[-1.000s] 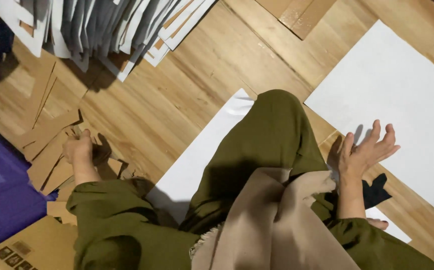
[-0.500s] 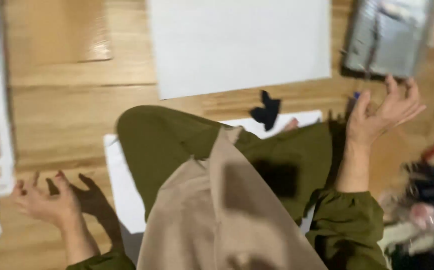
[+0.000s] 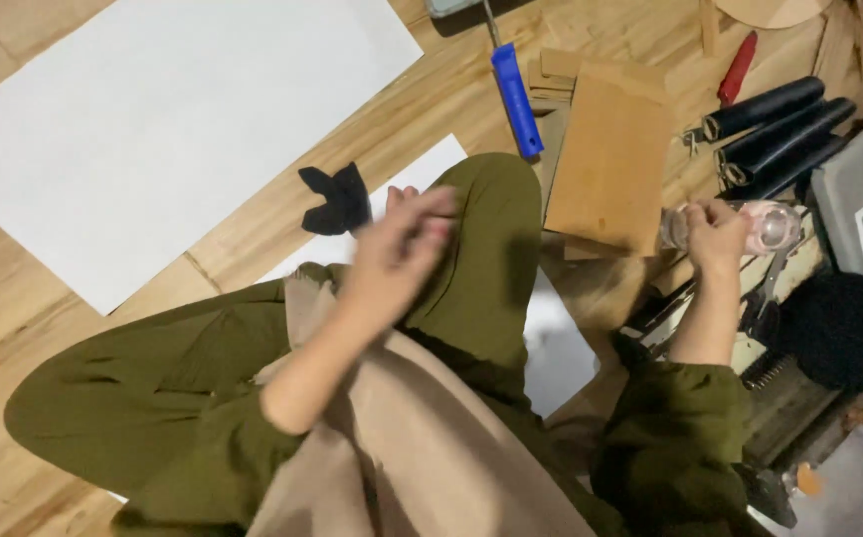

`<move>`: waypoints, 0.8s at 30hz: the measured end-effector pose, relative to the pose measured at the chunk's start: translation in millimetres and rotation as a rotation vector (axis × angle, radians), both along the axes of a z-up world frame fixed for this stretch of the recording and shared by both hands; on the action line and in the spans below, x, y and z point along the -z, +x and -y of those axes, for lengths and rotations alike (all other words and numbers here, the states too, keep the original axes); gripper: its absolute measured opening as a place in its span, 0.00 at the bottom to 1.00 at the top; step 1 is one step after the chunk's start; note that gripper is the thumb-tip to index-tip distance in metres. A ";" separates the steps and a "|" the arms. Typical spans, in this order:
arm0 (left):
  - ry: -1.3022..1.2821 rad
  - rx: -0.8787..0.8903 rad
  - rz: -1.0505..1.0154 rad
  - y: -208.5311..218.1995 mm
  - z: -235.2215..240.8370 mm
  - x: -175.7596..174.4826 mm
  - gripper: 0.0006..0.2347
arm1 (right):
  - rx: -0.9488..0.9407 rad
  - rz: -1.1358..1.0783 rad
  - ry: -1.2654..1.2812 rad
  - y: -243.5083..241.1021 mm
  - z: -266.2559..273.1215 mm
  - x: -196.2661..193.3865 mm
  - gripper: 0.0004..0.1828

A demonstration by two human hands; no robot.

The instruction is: The person sits on the floor and places several brown paper pieces onto a white sheet, smoothing them down. They then handle a black sheet, wiping it with a cloth before setting it aside. The person repeats the process of placing and smoothing brown paper pieces onto a new white sheet.

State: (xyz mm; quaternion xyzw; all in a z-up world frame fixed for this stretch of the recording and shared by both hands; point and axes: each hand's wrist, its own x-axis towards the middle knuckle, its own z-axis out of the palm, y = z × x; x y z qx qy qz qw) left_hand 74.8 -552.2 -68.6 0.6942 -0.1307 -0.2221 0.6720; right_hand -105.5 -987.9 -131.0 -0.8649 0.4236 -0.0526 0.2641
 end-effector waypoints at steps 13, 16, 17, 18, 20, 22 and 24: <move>0.175 0.275 -0.685 -49.9 234.0 110.7 0.34 | 0.121 -0.045 0.148 -0.8 -7.3 50.2 0.13; 0.165 0.290 -0.666 -35.0 219.3 90.8 0.34 | 0.157 0.047 0.163 18.1 -31.5 25.7 0.12; 0.172 0.301 -0.667 -37.2 218.9 94.5 0.34 | 0.169 0.047 0.166 18.1 -33.5 24.1 0.12; 0.208 0.317 -0.636 -38.6 218.5 97.9 0.34 | 0.200 0.077 0.202 19.4 -34.9 22.2 0.12; 0.247 0.338 -0.606 -40.5 215.8 96.0 0.34 | 0.236 0.107 0.239 14.4 -26.6 32.0 0.12; 0.197 0.251 -0.505 -40.9 212.0 85.0 0.30 | 0.310 0.015 0.281 2.5 -6.6 55.2 0.11; 0.209 0.224 -0.514 -45.0 213.9 87.8 0.26 | 0.373 0.037 0.332 -9.2 20.0 73.2 0.09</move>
